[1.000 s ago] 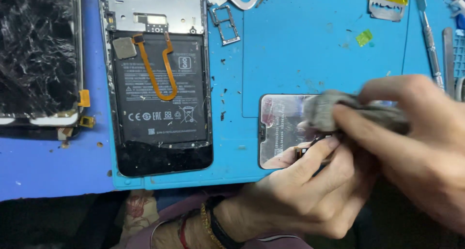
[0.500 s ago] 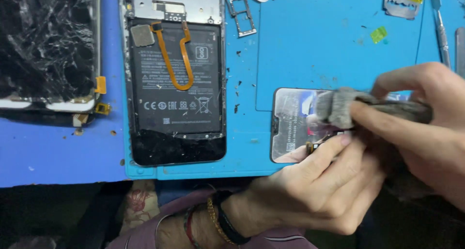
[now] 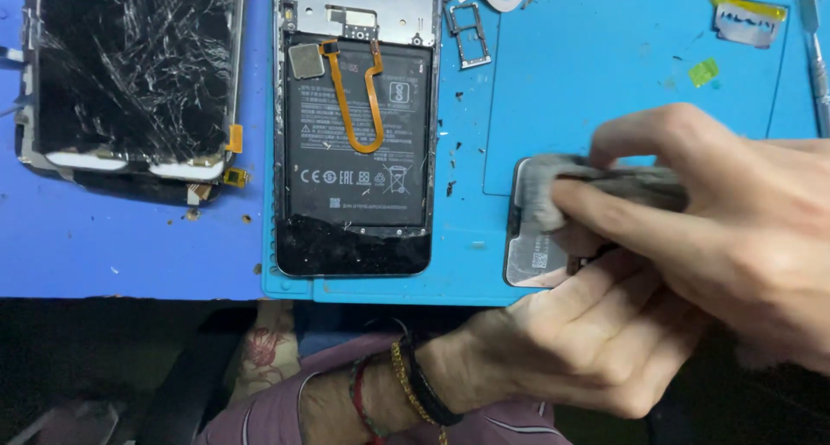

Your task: Cleaning a smartphone screen and applying adhesive tape during a screen replacement process

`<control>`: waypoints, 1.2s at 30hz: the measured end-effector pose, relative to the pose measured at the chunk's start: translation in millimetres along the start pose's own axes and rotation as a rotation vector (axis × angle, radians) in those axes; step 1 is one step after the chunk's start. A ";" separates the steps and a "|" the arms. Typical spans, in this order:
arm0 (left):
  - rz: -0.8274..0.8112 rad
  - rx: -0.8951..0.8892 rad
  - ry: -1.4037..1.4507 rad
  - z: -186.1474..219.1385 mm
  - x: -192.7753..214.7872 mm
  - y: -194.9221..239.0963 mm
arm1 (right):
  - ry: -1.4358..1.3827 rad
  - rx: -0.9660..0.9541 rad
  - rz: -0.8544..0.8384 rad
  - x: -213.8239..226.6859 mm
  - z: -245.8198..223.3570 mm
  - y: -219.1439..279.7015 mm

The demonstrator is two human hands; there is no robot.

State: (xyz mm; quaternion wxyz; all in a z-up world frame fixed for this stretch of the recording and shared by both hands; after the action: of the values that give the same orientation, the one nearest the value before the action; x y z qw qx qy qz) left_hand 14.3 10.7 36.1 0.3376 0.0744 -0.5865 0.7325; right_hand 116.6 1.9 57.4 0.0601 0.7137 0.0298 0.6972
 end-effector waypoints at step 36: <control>0.012 0.037 0.076 5.2 3.8 5.8 | -0.006 0.048 -0.024 -0.7 -4.9 -0.1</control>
State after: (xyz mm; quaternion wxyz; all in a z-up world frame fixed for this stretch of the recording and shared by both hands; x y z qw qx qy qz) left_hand 6.5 7.1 35.0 0.3539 0.0490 -0.5599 0.7476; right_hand 111.7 2.2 56.8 0.0513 0.7165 0.0551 0.6935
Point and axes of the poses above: each hand's wrist, its own y-axis away from the middle knuckle, its own x-axis out of the back of the hand, z = x × y, the point moved 8 cm from there along -y, towards the middle knuckle
